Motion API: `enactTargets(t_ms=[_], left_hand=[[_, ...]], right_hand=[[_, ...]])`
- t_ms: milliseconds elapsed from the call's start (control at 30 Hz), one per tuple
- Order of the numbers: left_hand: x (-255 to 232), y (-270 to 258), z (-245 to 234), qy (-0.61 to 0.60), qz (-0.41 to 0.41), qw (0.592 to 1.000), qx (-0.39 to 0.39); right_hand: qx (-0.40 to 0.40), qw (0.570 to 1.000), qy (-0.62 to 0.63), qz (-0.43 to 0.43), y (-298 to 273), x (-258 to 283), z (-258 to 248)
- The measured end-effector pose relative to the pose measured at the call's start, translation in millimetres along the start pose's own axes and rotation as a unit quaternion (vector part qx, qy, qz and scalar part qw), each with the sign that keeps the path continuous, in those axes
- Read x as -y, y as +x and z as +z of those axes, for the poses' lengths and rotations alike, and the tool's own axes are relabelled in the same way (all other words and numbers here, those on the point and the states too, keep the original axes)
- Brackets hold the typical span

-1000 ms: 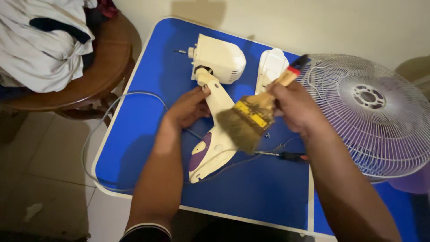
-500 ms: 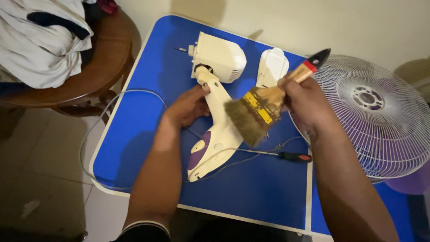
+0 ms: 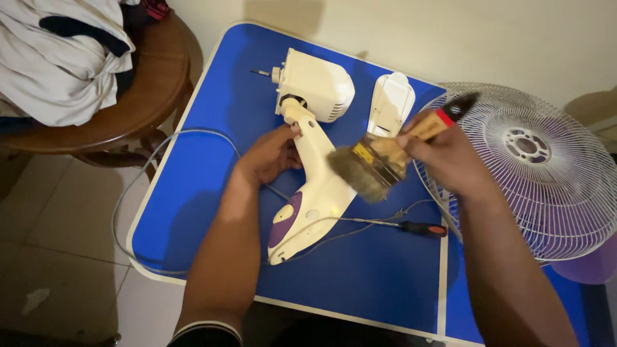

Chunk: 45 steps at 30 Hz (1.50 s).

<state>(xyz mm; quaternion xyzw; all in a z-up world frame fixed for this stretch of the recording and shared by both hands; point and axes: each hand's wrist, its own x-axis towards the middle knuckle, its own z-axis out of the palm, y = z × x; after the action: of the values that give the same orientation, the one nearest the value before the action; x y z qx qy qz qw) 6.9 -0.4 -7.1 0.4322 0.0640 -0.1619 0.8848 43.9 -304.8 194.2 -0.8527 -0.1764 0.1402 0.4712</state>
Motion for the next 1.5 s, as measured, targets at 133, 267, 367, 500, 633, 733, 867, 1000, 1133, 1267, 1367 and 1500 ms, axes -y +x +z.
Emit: enactTargets(t_ms=[133, 267, 367, 500, 633, 733, 867, 1000, 1133, 1267, 1367, 1500], left_hand=[[1.5, -0.1, -2.3, 0.004, -0.009, 1.0, -0.013], [2.4, 6.0, 4.3, -0.014, -0.025, 0.999, -0.033], [3.3, 0.5, -1.6, -0.026, -0.021, 0.999, -0.039], [7.4, 9.7, -1.6, -0.028, -0.023, 0.999, -0.012], [4.3, 8.8, -3.5, -0.033, -0.01, 0.999, -0.013], [4.0, 4.6, -1.4, -0.048, -0.006, 0.999, -0.003], [1.6, 4.4, 2.7, -0.042, 0.009, 0.999, 0.013], [1.6, 5.0, -1.0, -0.033, 0.001, 0.999, 0.03], [0.0, 8.3, -2.8, -0.04, -0.011, 0.999, 0.012], [-0.2, 5.9, -2.2, -0.052, -0.001, 0.998, 0.029], [-3.3, 3.1, -2.9, -0.051, -0.015, 0.998, 0.013], [-0.1, 2.3, 1.9, -0.039, -0.026, 0.999, -0.001]], right_hand=[[0.024, 0.999, 0.04, -0.026, -5.7, -4.5, -7.0], [0.065, 0.994, 0.055, -0.064, -15.3, -6.3, -14.7], [0.058, 0.996, 0.029, -0.059, -16.0, -4.0, -8.2], [0.016, 1.0, 0.002, -0.017, -23.9, -2.6, -17.7], [0.046, 0.985, 0.147, -0.073, -30.6, -5.2, -11.1], [0.083, 0.972, 0.199, -0.097, -34.9, -17.6, 4.5], [0.028, 0.983, 0.17, -0.063, -34.1, -32.2, 8.1], [0.005, 0.956, 0.278, -0.097, -35.9, -43.2, 11.8], [-0.014, 0.944, 0.321, -0.074, -39.3, -55.9, 27.2], [-0.067, 0.964, 0.252, -0.045, -35.9, -58.3, 21.6], [-0.118, 0.939, 0.322, -0.039, -30.8, -59.2, 22.4], [-0.155, 0.898, 0.41, 0.024, -33.7, -76.4, 45.8]])
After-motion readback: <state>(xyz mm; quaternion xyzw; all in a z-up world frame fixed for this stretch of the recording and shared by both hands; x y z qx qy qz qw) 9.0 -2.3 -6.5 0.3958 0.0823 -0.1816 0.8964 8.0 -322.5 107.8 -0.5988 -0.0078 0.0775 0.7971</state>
